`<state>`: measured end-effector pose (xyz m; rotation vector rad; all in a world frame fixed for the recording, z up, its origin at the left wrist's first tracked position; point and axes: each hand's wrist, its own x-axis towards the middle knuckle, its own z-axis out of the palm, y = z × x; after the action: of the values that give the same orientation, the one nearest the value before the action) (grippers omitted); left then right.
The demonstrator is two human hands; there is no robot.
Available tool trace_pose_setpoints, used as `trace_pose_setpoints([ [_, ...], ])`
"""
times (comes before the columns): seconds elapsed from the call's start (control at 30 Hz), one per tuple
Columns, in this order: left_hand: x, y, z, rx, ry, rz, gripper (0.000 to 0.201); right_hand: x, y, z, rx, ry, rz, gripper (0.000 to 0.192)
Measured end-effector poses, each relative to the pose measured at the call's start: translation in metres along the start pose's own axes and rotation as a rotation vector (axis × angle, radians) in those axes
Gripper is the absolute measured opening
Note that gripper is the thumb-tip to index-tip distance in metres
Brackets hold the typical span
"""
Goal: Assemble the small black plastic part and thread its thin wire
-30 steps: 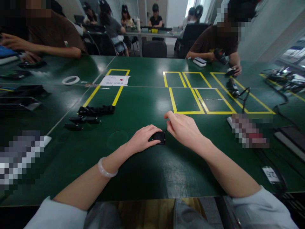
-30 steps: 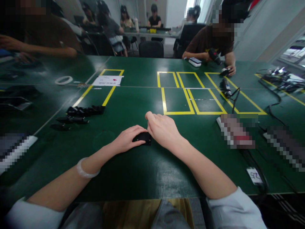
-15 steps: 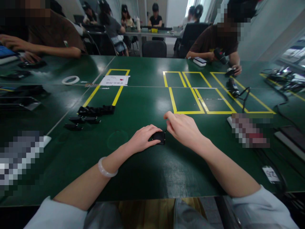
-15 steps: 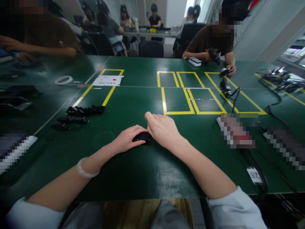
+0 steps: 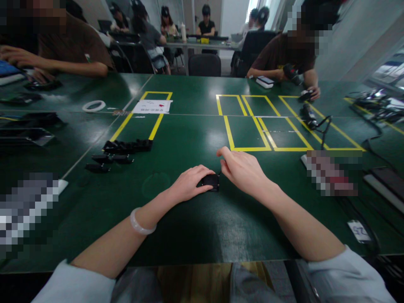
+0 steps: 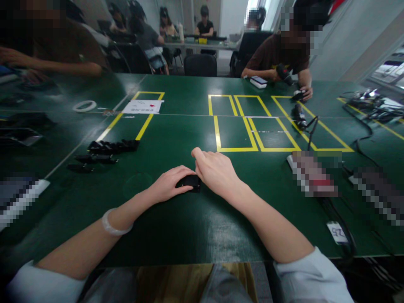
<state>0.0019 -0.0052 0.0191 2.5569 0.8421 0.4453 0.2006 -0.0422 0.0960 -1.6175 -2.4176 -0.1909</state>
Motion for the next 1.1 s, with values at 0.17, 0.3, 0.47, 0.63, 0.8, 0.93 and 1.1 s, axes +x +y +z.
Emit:
trace_pose_setpoints([
  [0.17, -0.0004, 0.0000, -0.0003, 0.015, -0.012, 0.005, 0.037, 0.0000, -0.0003, -0.0033, -0.012, -0.042, 0.001, 0.028],
  [0.3, -0.0002, 0.0011, -0.0011, 0.017, -0.013, -0.001, 0.036, 0.0008, -0.0005, -0.0037, -0.064, -0.073, 0.037, 0.032],
  [0.47, -0.0001, 0.0007, -0.0012, 0.010, -0.011, -0.001, 0.035, 0.0009, -0.0003, -0.0026, -0.003, -0.059, 0.034, 0.026],
  [0.63, -0.0007, -0.0007, -0.0001, 0.000, -0.006, -0.013, 0.036, 0.0002, 0.0005, -0.0031, 0.021, -0.034, 0.021, 0.024],
  [0.8, -0.0002, 0.0002, -0.0006, 0.013, -0.016, -0.007, 0.037, 0.0006, 0.0012, -0.0031, -0.032, -0.069, 0.035, 0.033],
  [0.93, -0.0002, 0.0005, -0.0010, 0.015, -0.017, -0.007, 0.035, 0.0010, 0.0014, -0.0027, -0.034, -0.060, 0.022, 0.028],
  [1.1, -0.0008, -0.0003, -0.0004, 0.012, -0.016, -0.008, 0.036, -0.0004, 0.0011, -0.0054, 0.004, -0.028, -0.009, 0.022],
])
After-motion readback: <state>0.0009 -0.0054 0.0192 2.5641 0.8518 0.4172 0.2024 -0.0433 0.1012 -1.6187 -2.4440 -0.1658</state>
